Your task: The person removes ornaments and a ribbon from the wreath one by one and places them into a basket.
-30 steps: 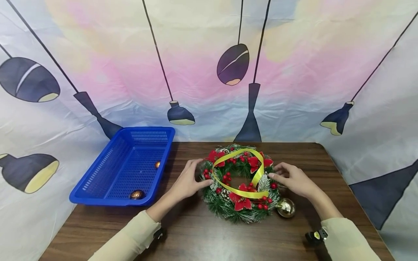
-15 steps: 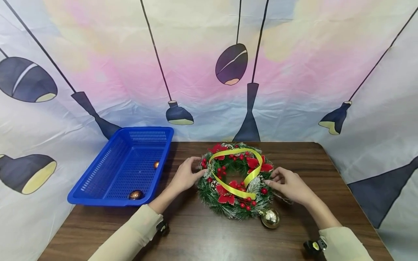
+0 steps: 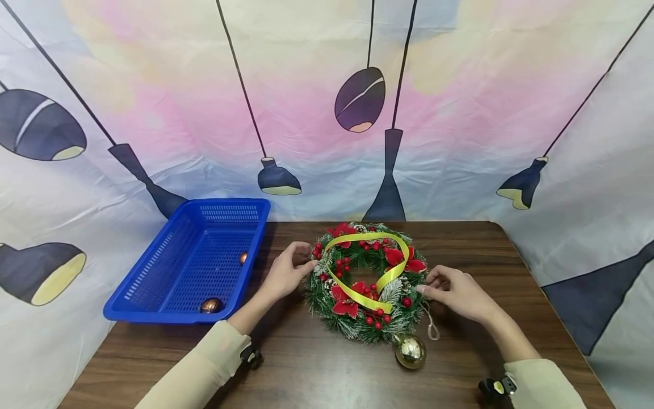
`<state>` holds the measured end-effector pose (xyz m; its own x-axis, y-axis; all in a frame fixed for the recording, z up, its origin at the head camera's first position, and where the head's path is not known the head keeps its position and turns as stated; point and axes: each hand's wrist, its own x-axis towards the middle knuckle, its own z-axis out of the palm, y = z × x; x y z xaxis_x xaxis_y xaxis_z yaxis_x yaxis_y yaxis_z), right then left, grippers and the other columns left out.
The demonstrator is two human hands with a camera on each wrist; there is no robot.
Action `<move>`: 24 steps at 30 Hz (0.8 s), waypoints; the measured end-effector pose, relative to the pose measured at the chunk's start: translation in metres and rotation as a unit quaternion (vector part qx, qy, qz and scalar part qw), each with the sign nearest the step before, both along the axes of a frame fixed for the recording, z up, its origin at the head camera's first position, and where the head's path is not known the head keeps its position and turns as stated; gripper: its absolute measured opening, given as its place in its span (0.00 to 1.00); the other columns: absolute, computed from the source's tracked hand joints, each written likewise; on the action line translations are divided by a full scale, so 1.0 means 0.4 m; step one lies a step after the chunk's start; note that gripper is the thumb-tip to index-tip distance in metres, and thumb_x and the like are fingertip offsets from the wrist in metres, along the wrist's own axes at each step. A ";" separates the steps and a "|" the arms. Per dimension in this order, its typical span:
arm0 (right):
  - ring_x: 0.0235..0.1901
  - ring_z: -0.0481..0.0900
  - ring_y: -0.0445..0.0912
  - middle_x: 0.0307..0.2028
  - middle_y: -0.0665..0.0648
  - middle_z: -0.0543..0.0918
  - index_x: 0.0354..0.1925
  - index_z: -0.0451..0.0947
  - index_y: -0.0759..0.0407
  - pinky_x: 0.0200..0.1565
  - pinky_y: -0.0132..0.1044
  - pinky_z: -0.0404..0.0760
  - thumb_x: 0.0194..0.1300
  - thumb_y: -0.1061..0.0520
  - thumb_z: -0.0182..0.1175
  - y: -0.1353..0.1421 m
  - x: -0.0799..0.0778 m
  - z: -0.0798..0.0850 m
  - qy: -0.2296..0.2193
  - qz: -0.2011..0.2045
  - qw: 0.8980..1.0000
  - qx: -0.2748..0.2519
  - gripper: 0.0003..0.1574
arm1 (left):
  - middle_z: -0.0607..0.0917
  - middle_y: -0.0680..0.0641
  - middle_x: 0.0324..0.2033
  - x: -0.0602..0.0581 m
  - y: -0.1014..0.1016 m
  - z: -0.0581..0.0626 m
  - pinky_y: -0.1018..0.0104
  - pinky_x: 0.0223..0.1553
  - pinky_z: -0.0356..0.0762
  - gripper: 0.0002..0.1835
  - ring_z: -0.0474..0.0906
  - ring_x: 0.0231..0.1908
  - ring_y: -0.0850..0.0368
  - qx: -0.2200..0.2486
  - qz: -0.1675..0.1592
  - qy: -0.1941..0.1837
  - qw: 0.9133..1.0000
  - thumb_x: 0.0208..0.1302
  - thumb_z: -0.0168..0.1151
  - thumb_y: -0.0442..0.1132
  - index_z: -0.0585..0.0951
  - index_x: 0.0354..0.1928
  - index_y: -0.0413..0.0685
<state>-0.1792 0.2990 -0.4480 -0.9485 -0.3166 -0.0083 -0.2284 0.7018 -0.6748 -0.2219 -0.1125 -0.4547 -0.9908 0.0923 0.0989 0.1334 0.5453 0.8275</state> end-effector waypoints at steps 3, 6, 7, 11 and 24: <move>0.41 0.84 0.43 0.39 0.47 0.87 0.47 0.83 0.51 0.44 0.43 0.82 0.73 0.39 0.67 0.015 -0.007 0.008 0.000 -0.003 1.000 0.013 0.19 | 0.80 0.40 0.62 0.014 -0.001 0.014 0.49 0.64 0.80 0.26 0.78 0.63 0.43 -0.025 0.005 0.035 0.999 0.71 0.71 0.43 0.77 0.66 0.43; 0.41 0.84 0.44 0.38 0.47 0.87 0.47 0.83 0.51 0.44 0.44 0.81 0.73 0.38 0.67 0.027 -0.013 0.017 0.013 -0.009 1.000 0.020 0.19 | 0.79 0.43 0.62 0.035 0.004 0.036 0.47 0.67 0.75 0.27 0.76 0.64 0.44 -0.050 0.010 0.077 0.996 0.71 0.70 0.46 0.77 0.67 0.45; 0.42 0.84 0.45 0.39 0.47 0.87 0.48 0.83 0.51 0.45 0.45 0.81 0.73 0.38 0.68 0.030 -0.015 0.019 0.021 -0.013 0.999 0.023 0.20 | 0.80 0.43 0.62 0.043 0.007 0.044 0.46 0.67 0.75 0.28 0.77 0.64 0.45 -0.055 0.009 0.095 0.994 0.71 0.70 0.47 0.77 0.67 0.45; 0.48 0.84 0.53 0.44 0.53 0.88 0.51 0.83 0.56 0.50 0.53 0.81 0.73 0.38 0.67 0.034 -0.021 0.026 0.051 -0.030 0.998 0.026 0.24 | 0.82 0.44 0.55 0.088 0.029 0.076 0.49 0.58 0.80 0.27 0.80 0.56 0.47 -0.047 -0.024 0.155 0.986 0.70 0.72 0.48 0.79 0.64 0.43; 0.52 0.84 0.59 0.51 0.62 0.87 0.60 0.79 0.60 0.52 0.57 0.80 0.72 0.38 0.68 -0.001 -0.042 0.030 0.073 -0.060 0.995 0.008 0.32 | 0.83 0.49 0.52 0.238 0.125 0.125 0.63 0.52 0.83 0.27 0.81 0.50 0.55 -0.051 -0.197 0.102 0.974 0.71 0.72 0.52 0.79 0.63 0.47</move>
